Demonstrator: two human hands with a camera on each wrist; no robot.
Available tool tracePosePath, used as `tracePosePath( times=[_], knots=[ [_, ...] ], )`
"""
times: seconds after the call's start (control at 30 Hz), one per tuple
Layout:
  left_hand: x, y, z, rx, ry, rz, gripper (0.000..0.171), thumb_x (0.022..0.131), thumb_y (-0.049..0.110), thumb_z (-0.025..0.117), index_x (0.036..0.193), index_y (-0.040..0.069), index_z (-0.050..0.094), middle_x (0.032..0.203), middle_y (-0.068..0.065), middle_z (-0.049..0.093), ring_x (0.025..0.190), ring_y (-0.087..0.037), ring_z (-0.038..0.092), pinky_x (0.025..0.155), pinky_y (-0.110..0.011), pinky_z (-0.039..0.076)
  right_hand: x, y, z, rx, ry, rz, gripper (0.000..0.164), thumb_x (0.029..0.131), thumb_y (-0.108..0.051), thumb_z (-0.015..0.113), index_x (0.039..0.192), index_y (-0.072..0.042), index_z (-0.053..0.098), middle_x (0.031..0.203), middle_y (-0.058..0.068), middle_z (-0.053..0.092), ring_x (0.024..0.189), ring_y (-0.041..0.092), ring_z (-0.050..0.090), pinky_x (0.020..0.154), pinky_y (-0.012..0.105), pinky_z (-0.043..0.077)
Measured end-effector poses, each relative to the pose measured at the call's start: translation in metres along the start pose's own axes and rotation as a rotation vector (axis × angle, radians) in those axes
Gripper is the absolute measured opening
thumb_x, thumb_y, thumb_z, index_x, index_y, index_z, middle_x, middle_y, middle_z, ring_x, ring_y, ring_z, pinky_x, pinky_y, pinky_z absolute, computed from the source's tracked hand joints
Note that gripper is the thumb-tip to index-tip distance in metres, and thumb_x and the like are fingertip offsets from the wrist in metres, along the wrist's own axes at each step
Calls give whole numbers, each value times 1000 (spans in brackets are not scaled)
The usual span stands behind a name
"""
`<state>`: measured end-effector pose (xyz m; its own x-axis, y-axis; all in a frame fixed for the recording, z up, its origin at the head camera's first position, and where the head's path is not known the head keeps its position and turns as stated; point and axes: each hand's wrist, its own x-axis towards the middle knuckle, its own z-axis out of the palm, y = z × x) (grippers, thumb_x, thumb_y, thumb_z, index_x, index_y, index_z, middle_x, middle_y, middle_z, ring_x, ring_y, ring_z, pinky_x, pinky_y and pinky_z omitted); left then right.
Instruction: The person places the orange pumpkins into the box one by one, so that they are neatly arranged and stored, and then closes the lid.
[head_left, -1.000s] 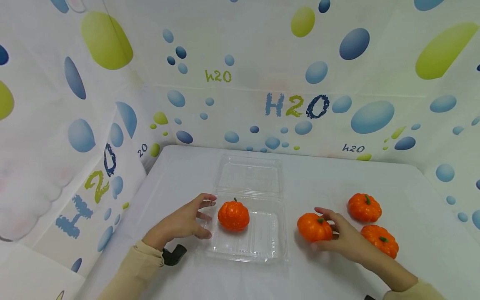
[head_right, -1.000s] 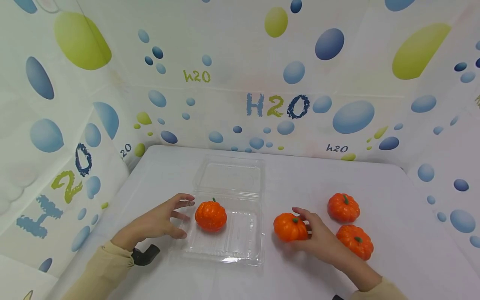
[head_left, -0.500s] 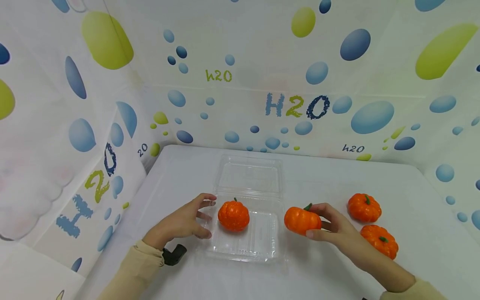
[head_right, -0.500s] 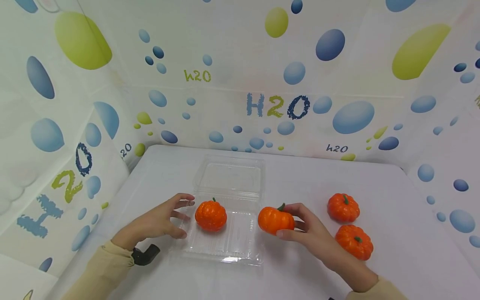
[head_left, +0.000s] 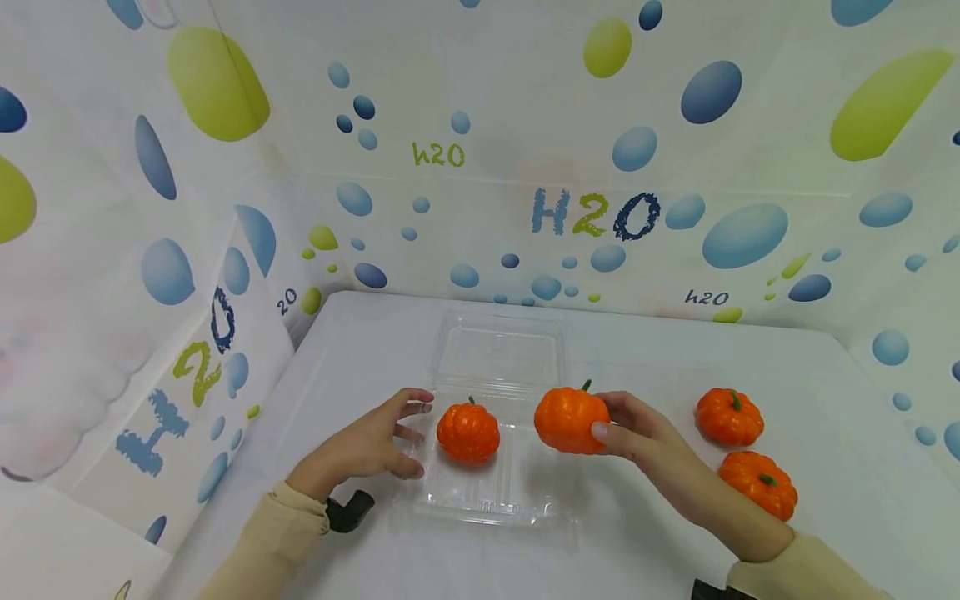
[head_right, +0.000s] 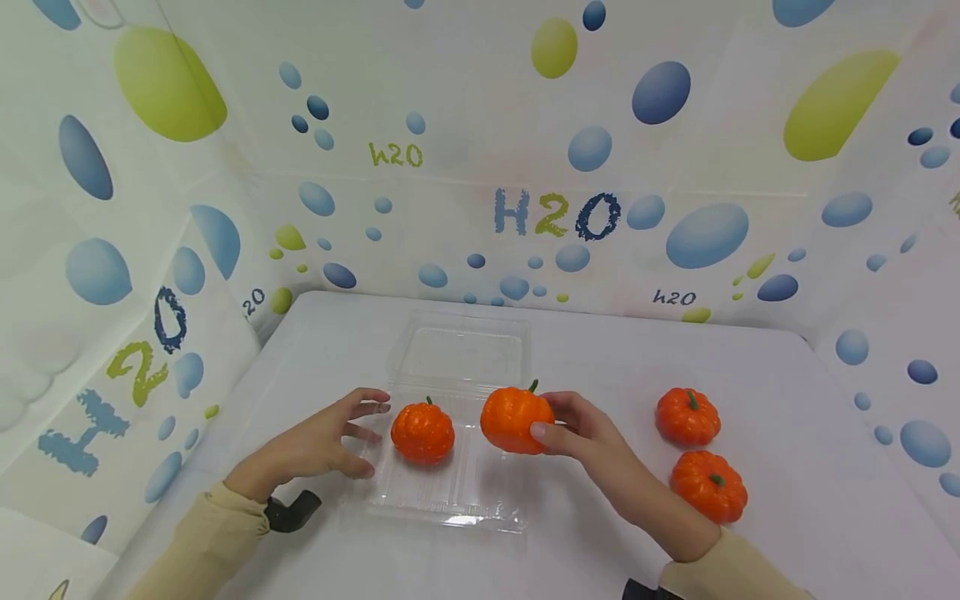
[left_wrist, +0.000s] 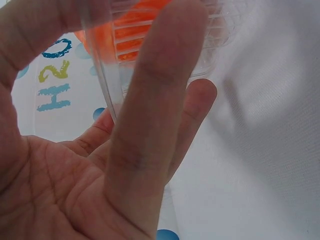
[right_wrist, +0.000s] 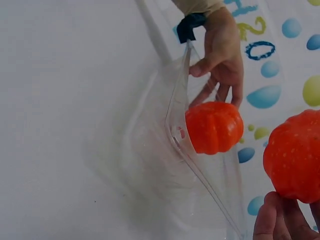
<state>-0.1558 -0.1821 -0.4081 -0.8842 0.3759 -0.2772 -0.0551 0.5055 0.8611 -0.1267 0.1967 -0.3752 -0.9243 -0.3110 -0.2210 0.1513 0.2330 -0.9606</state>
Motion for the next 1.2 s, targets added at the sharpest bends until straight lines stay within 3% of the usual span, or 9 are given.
tracePosePath(
  times=[0.43, 0.53, 0.77, 0.9, 1.2],
  knots=[
    [0, 0, 0, -14, -11, -3, 91, 72, -3, 84, 148, 10, 38, 155, -18, 40, 120, -35, 59, 80, -43, 60, 18, -1, 20, -77, 60, -81, 50, 95, -29, 71, 136, -6, 54, 132, 14, 56, 110, 30, 63, 96, 43, 53],
    [0, 0, 0, -22, -6, -12, 91, 71, -3, 85, 148, 11, 38, 155, -16, 41, 119, -33, 59, 81, -44, 60, 21, 2, 24, -176, 95, -134, 47, 93, -30, 73, 132, -9, 58, 129, 9, 61, 114, 28, 61, 98, 43, 51],
    [-1, -1, -1, -22, -7, -5, 91, 71, -4, 85, 148, 11, 38, 155, -17, 41, 120, -34, 59, 79, -44, 60, 26, 11, 30, -441, 184, -192, 51, 88, -51, 75, 125, -17, 65, 125, -2, 64, 126, 28, 52, 108, 62, 36],
    [0, 0, -1, -16, -12, 1, 90, 72, -4, 84, 148, 11, 38, 155, -18, 40, 120, -34, 59, 79, -43, 60, 28, 18, 33, -543, 218, -221, 56, 84, -62, 74, 121, -21, 68, 122, -6, 64, 130, 26, 49, 107, 62, 38],
    [-2, 2, -1, -15, -17, 5, 91, 71, -3, 84, 148, 10, 38, 155, -18, 40, 120, -34, 59, 82, -44, 59, 35, 26, 41, -785, 256, -322, 46, 87, -59, 72, 114, -22, 73, 104, -14, 70, 135, 31, 46, 107, 65, 35]
  ],
)
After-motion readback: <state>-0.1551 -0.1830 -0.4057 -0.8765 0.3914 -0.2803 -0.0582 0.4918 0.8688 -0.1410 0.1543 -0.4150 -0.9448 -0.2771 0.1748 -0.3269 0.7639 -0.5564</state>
